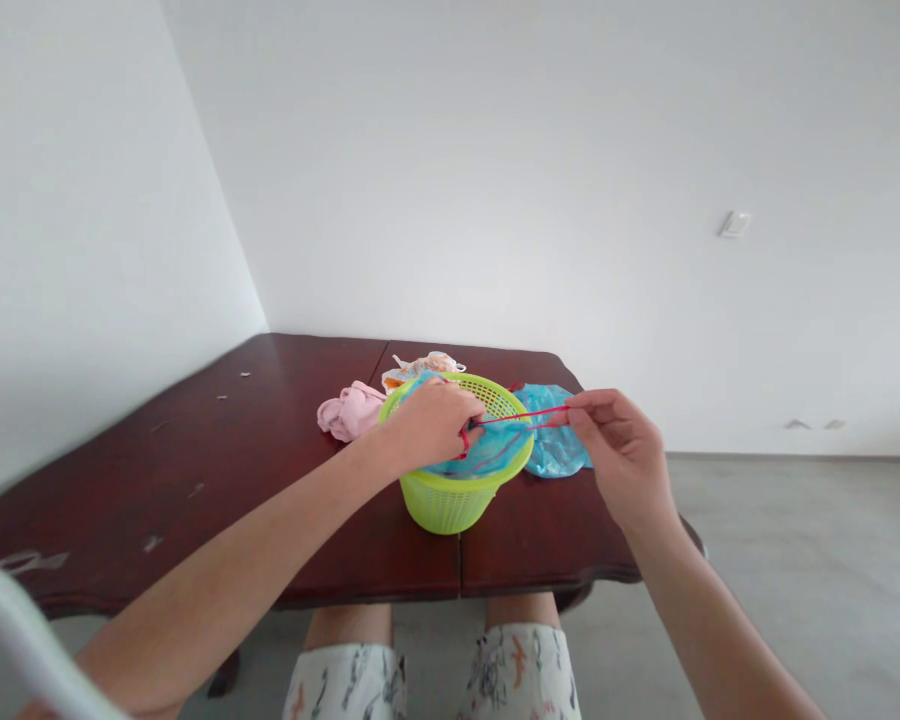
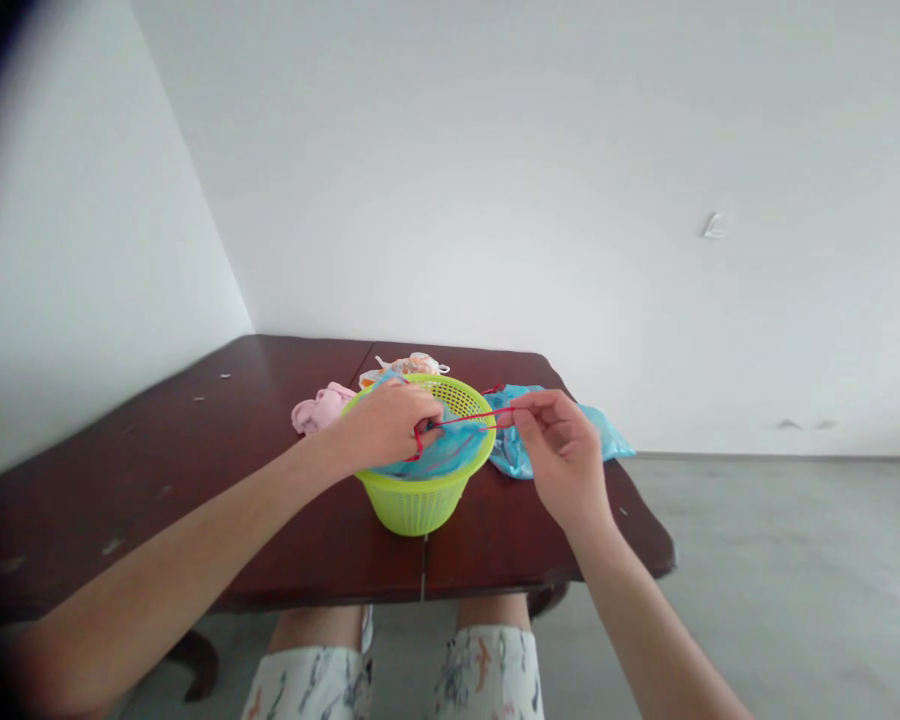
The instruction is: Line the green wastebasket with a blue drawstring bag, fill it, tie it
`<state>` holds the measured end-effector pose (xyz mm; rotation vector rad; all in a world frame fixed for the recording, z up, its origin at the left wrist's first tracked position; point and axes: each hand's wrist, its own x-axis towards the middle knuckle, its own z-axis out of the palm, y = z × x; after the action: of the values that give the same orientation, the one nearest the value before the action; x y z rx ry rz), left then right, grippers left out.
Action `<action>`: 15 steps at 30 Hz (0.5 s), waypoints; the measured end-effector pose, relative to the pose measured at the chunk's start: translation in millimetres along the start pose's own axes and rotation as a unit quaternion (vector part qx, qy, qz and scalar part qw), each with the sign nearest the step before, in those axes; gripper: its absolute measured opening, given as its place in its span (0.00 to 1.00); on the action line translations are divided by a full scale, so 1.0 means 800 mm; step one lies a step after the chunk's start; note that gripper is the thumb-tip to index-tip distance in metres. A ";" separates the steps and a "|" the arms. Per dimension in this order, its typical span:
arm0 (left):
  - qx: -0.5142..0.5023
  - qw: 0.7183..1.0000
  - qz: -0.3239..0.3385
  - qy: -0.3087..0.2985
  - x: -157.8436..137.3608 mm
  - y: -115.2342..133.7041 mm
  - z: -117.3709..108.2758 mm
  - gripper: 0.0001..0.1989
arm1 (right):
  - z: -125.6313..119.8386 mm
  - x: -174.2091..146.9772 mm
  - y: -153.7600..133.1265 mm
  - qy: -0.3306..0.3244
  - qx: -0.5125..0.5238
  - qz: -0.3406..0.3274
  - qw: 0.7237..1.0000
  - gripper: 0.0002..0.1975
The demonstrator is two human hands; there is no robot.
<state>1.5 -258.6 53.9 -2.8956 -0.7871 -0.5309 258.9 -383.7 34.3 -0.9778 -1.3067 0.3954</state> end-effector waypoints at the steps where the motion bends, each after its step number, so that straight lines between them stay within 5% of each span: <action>1: -0.004 1.000 -0.008 0.000 -0.001 -0.004 0.001 0.07 | 0.000 0.002 -0.005 0.015 0.069 0.016 0.997 0.08; 4: -0.050 0.998 -0.036 0.006 -0.003 -0.016 0.001 0.07 | 0.001 0.009 -0.018 0.029 0.230 0.058 0.971 0.10; 8: -0.160 0.985 -0.050 0.045 -0.011 -0.024 -0.012 0.16 | 0.005 0.010 -0.029 -0.002 0.295 0.113 0.949 0.11; 12: -0.250 0.946 -0.085 0.187 -0.034 -0.030 -0.044 0.22 | 0.009 0.006 -0.036 -0.014 0.315 0.138 0.939 0.21; 15: -0.204 0.918 -0.184 0.287 -0.061 -0.046 -0.078 0.25 | 0.008 0.007 -0.043 -0.001 0.315 0.122 0.941 0.27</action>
<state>-75.9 -261.0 94.7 -2.6452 -1.2260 -1.6666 244.8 -396.7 64.3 -0.5869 -0.9593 0.9409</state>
